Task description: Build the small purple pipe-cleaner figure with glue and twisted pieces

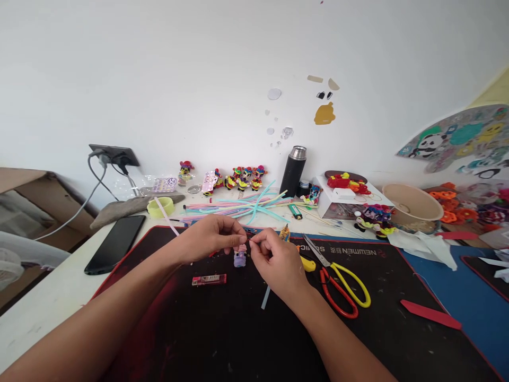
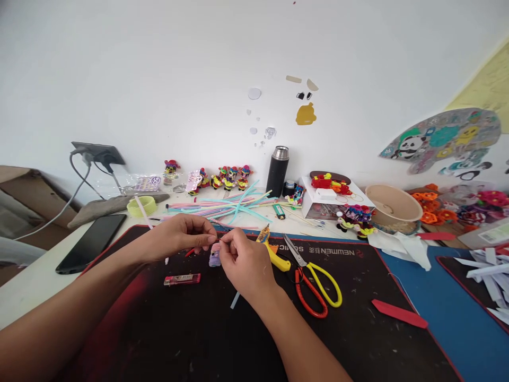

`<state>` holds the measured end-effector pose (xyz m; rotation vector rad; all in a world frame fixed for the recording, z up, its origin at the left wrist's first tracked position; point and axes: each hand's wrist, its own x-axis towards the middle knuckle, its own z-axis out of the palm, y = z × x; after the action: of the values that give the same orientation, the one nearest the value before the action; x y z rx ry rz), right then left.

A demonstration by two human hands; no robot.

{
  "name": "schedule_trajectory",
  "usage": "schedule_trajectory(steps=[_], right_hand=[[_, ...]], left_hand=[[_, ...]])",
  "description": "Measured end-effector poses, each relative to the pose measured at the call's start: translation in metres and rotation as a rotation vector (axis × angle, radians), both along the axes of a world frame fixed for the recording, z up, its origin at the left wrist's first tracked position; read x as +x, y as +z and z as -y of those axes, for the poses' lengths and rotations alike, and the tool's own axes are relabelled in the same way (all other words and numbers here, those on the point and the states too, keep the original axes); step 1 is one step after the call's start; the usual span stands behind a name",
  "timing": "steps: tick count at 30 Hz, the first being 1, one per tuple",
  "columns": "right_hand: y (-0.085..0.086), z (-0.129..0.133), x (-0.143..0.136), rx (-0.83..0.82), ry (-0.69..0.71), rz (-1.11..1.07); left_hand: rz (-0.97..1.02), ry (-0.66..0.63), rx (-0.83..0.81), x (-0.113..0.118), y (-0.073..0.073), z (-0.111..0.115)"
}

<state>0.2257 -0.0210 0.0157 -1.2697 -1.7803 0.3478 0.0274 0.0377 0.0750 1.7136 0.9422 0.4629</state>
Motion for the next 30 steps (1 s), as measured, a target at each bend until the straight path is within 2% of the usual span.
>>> schedule_trajectory(steps=[3, 7, 14, 19, 24, 30], right_hand=[[0.000, 0.001, -0.001, -0.002, -0.002, 0.005], [-0.002, 0.001, -0.001, -0.013, 0.006, 0.015], [-0.001, 0.002, -0.002, -0.010, 0.006, 0.010], [0.001, 0.001, -0.002, -0.010, -0.019, -0.041], [0.001, -0.002, -0.002, -0.028, -0.078, -0.085], [0.004, -0.001, -0.002, -0.063, -0.078, -0.157]], left_hand=[[-0.050, -0.018, 0.021, -0.002, 0.002, 0.000], [-0.128, -0.013, 0.127, 0.000, 0.001, 0.003], [-0.168, 0.066, 0.213, 0.004, 0.000, 0.009], [-0.112, 0.144, 0.157, 0.011, 0.000, 0.012], [0.040, 0.223, 0.063, 0.022, -0.012, 0.013], [0.260, 0.327, -0.145, 0.034, -0.022, 0.018]])
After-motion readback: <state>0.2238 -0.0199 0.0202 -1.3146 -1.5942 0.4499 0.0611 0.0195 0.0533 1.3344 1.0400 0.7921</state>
